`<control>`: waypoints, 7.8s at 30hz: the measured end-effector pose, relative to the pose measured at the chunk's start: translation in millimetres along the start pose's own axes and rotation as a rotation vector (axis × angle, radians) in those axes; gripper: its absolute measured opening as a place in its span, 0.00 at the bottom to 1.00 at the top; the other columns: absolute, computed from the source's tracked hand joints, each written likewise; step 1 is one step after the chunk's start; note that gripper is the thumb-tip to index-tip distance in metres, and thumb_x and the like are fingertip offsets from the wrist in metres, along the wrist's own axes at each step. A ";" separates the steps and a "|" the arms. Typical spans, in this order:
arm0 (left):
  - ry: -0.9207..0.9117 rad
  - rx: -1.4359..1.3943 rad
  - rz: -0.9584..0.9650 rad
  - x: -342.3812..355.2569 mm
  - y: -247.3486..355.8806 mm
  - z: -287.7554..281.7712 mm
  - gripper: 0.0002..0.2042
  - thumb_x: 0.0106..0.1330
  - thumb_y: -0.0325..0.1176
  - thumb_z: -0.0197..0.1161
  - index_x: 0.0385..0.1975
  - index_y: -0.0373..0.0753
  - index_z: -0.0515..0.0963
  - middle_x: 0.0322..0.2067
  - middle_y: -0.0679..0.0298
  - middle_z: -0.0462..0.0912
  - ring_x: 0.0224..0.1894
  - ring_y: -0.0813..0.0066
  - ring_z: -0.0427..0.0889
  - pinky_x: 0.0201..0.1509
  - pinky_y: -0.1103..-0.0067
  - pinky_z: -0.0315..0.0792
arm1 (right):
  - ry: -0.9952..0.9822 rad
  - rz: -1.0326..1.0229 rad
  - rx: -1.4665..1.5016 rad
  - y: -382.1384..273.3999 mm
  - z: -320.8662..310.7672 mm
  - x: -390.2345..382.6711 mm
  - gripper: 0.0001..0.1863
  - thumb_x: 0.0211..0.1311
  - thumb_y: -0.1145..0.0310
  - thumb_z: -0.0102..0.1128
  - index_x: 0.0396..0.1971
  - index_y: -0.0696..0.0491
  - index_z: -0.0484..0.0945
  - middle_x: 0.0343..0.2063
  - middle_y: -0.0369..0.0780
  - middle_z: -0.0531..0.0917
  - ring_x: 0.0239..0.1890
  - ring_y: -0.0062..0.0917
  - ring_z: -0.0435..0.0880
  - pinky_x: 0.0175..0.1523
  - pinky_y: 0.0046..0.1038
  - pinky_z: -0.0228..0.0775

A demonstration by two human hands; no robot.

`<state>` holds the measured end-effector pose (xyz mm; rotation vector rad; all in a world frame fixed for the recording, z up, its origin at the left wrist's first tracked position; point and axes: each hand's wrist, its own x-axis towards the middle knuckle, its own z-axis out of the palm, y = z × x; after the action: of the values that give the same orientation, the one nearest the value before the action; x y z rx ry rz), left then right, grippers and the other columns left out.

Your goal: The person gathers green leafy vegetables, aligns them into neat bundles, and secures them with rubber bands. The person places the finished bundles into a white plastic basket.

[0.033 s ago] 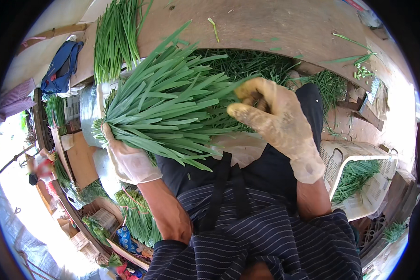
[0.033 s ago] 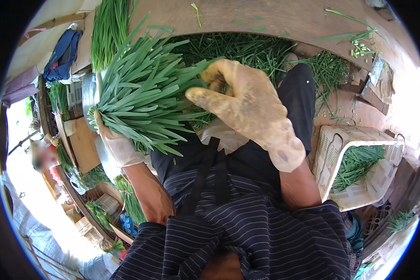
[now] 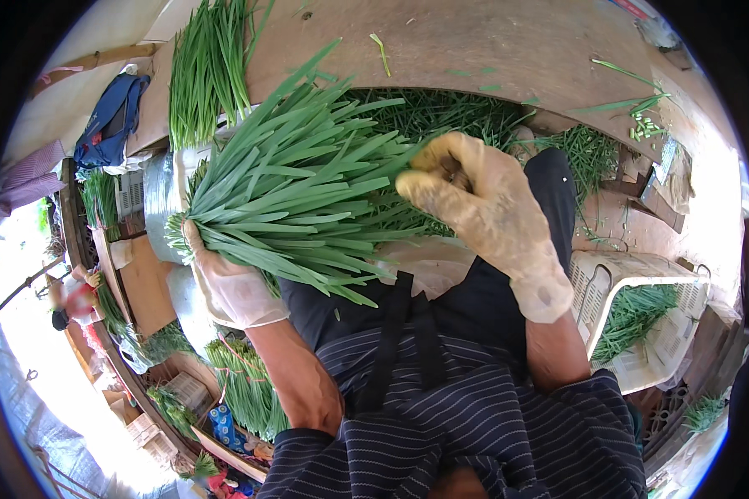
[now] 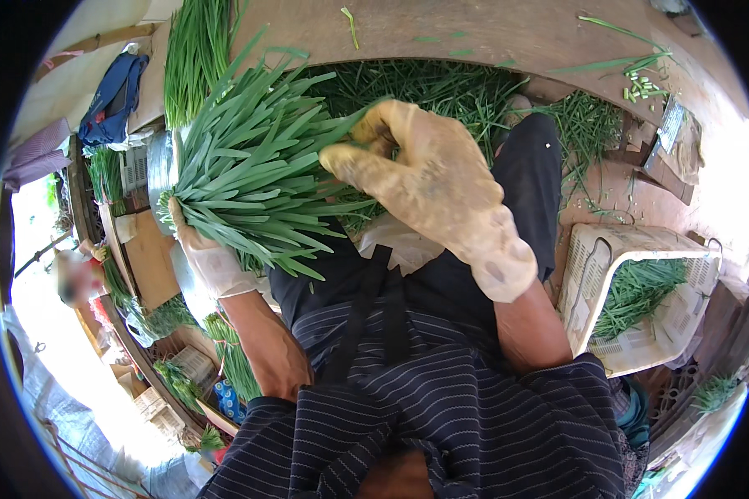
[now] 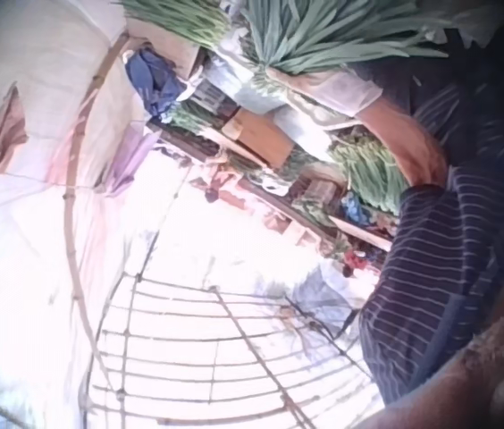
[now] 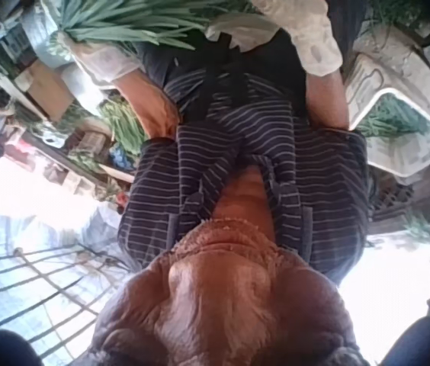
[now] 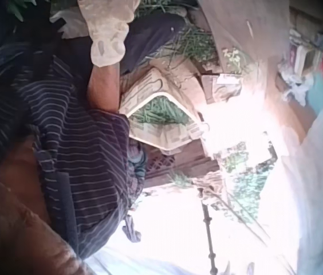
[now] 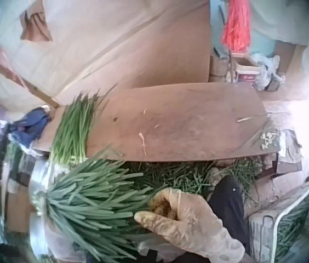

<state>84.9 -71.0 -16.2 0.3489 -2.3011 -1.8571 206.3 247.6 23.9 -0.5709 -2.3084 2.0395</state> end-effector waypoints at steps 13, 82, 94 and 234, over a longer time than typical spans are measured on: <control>-0.047 0.567 0.294 -11.8 6.1 -21.3 0.27 0.78 0.42 0.54 0.72 0.33 0.63 0.49 0.58 0.87 0.45 0.70 0.86 0.51 0.75 0.79 | -0.168 -0.169 0.510 -2.8 -3.6 -18.9 0.11 0.68 0.64 0.68 0.33 0.58 0.85 0.21 0.37 0.82 0.21 0.19 0.77 0.26 0.25 0.68; -0.102 -0.386 0.098 -73.8 55.6 -34.3 0.21 0.82 0.46 0.43 0.62 0.40 0.74 0.56 0.59 0.83 0.54 0.62 0.83 0.62 0.68 0.77 | -0.056 -0.527 0.045 -54.0 13.3 -84.5 0.15 0.70 0.59 0.66 0.32 0.58 0.84 0.20 0.40 0.82 0.20 0.21 0.80 0.28 0.29 0.71; -0.031 -0.635 -0.132 -34.4 31.2 -46.2 0.28 0.80 0.55 0.43 0.65 0.40 0.73 0.60 0.55 0.81 0.58 0.56 0.81 0.64 0.59 0.77 | -0.142 -0.399 -0.265 -32.6 17.0 -85.3 0.15 0.67 0.59 0.69 0.31 0.56 0.83 0.20 0.40 0.83 0.20 0.26 0.77 0.29 0.30 0.71; -0.284 0.858 -0.392 -3.7 -314.6 -206.8 0.64 0.43 0.44 0.83 0.78 0.35 0.45 0.71 0.43 0.61 0.70 0.45 0.64 0.72 0.57 0.63 | -0.778 0.520 0.171 70.9 423.4 33.6 0.13 0.77 0.66 0.56 0.49 0.60 0.82 0.30 0.35 0.85 0.26 0.11 0.78 0.34 0.16 0.73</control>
<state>169.1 -326.9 -279.1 0.7108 -3.3366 -0.9461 90.3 -142.6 -116.5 -0.4506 -2.4627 3.1304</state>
